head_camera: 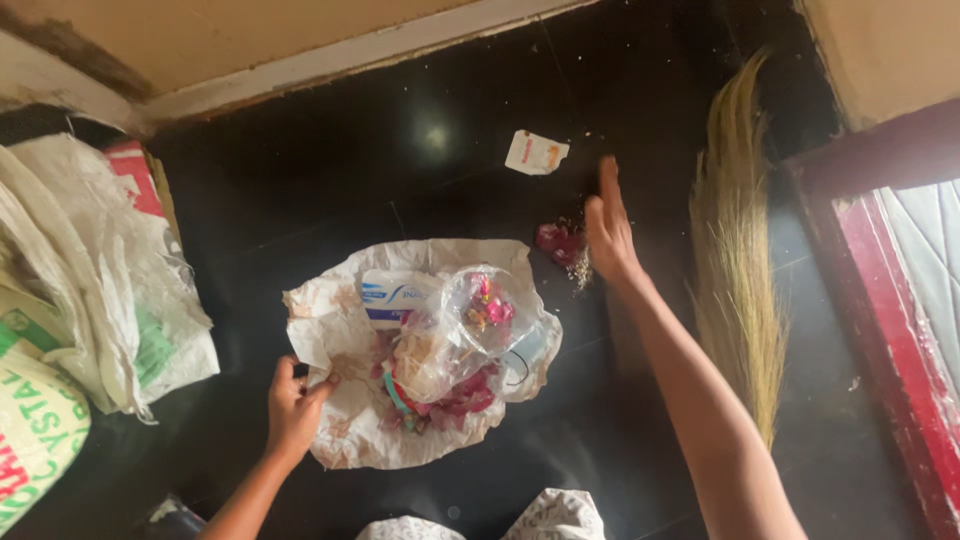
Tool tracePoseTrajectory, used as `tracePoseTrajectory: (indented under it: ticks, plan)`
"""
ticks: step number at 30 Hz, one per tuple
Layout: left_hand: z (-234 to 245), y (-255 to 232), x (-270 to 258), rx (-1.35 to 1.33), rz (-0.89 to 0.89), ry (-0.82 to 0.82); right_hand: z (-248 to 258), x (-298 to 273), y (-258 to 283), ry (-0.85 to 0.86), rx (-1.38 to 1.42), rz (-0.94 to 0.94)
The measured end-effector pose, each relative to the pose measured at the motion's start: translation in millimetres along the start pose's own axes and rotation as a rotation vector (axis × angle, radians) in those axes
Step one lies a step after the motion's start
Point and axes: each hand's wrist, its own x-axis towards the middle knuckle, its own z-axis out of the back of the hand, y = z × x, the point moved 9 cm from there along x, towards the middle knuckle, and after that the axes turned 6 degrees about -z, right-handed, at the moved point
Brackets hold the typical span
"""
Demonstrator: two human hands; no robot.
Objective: The person sweeps scattered debris, including onion peels and packaging waste, into a white paper bag using a traditional broom. They then pick up the bag and continue sweeping the remaining small particles from the dark tiled floor.
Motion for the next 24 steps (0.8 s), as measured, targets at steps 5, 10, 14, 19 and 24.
tracePoseTrajectory:
  ticks: [5,10,14,19,24]
  plan:
    - [-0.4,6.0,6.2,-0.001,0.046,0.030,-32.1,62.5,63.1,0.110,-0.379,0.146]
    - [-1.7,0.8,8.3,-0.019,-0.030,0.036,-45.0,67.9,69.7,0.181,-0.466,0.123]
    - [0.4,1.3,6.5,0.059,0.039,0.031,-26.6,40.0,65.1,0.219,-0.417,0.211]
    - [-2.1,-1.9,5.8,-0.020,-0.001,0.020,3.2,-28.9,80.7,0.210,-0.488,0.275]
    - [1.5,-6.9,4.8,0.102,-0.049,-0.018,12.3,-77.9,80.1,-0.066,-0.592,0.265]
